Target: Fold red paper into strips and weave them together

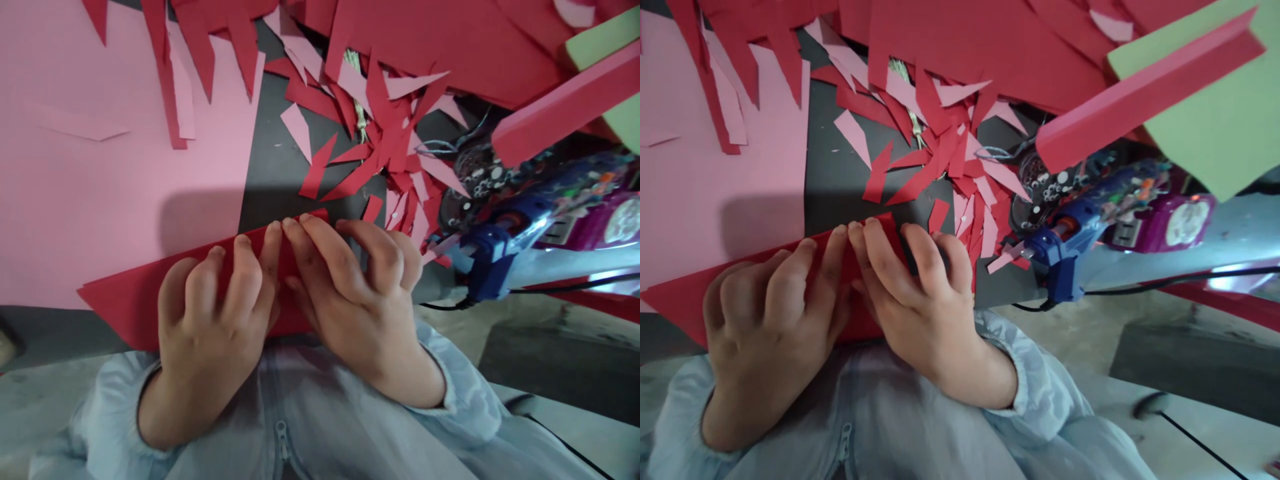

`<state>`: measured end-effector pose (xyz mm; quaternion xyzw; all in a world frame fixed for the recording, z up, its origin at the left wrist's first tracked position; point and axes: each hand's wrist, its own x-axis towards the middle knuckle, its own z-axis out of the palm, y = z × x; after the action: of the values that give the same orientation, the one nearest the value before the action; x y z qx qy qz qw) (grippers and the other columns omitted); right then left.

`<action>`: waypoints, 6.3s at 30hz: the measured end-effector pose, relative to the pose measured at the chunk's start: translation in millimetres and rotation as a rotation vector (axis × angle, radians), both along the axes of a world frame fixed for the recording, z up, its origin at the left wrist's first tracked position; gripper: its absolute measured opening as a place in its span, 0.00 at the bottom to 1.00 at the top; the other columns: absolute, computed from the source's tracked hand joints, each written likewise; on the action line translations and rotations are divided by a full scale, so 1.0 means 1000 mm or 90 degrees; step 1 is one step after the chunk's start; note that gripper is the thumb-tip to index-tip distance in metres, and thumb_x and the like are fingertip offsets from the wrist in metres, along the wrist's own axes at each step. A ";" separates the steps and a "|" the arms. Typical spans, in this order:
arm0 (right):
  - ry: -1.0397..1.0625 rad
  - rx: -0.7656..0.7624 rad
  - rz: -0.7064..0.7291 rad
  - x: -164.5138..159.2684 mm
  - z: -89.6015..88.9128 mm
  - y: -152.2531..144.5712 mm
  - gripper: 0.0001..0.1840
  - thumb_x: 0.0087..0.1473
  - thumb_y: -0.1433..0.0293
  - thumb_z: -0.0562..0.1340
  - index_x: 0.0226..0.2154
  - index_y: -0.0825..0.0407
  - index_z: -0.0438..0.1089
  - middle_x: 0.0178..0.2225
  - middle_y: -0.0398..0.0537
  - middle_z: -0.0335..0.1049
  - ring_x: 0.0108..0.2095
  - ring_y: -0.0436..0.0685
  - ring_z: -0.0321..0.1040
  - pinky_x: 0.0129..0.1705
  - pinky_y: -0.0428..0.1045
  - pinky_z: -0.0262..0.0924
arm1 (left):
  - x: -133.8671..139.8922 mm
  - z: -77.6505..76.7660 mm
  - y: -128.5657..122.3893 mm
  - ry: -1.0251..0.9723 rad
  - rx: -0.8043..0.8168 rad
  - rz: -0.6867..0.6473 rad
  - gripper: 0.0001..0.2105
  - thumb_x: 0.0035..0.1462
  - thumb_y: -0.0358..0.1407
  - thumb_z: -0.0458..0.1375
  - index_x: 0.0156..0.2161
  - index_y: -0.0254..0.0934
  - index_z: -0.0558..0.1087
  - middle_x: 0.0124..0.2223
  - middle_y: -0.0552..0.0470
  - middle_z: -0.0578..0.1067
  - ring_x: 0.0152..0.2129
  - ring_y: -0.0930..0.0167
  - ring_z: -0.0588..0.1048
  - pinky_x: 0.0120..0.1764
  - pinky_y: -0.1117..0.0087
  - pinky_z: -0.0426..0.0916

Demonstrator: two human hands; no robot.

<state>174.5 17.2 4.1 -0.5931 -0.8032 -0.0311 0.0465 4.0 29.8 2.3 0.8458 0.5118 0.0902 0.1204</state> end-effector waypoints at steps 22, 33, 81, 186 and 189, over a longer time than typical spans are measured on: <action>-0.043 -0.030 -0.052 0.001 0.000 -0.017 0.22 0.65 0.62 0.57 0.60 0.46 0.71 0.59 0.43 0.73 0.57 0.63 0.61 0.57 0.57 0.56 | 0.009 -0.005 -0.007 0.080 0.159 -0.003 0.27 0.62 0.38 0.59 0.64 0.30 0.66 0.50 0.40 0.76 0.43 0.61 0.75 0.48 0.59 0.71; -0.038 -0.035 -0.070 0.000 -0.002 -0.019 0.27 0.66 0.60 0.56 0.63 0.52 0.66 0.61 0.48 0.71 0.60 0.63 0.60 0.57 0.57 0.56 | 0.009 -0.006 -0.010 0.061 0.122 0.016 0.32 0.62 0.37 0.60 0.69 0.34 0.60 0.51 0.40 0.76 0.45 0.60 0.75 0.49 0.56 0.72; 0.034 -0.096 -0.062 -0.014 -0.003 -0.023 0.27 0.69 0.65 0.50 0.67 0.53 0.58 0.70 0.45 0.57 0.65 0.63 0.57 0.61 0.59 0.50 | 0.002 -0.006 -0.015 0.099 0.099 0.043 0.26 0.63 0.30 0.51 0.66 0.27 0.62 0.53 0.34 0.74 0.53 0.54 0.73 0.53 0.55 0.69; 0.368 0.063 0.083 0.016 0.045 -0.102 0.12 0.64 0.67 0.57 0.33 0.49 0.74 0.35 0.48 0.76 0.44 0.60 0.68 0.53 0.57 0.54 | -0.109 0.040 -0.117 -0.596 0.252 0.386 0.05 0.55 0.37 0.66 0.33 0.37 0.79 0.27 0.60 0.74 0.26 0.77 0.72 0.31 0.68 0.67; 0.411 0.054 0.079 0.021 0.046 -0.104 0.09 0.63 0.69 0.59 0.34 0.50 0.74 0.34 0.48 0.76 0.42 0.60 0.68 0.50 0.56 0.57 | -0.113 0.037 -0.113 -0.656 0.307 0.440 0.06 0.46 0.36 0.68 0.29 0.37 0.78 0.24 0.60 0.71 0.22 0.79 0.68 0.26 0.72 0.61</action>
<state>195.6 -86.7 50.0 -0.5201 -0.7795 0.1279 0.3250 -109.0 -83.4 39.4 0.4850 0.5958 0.6286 0.1211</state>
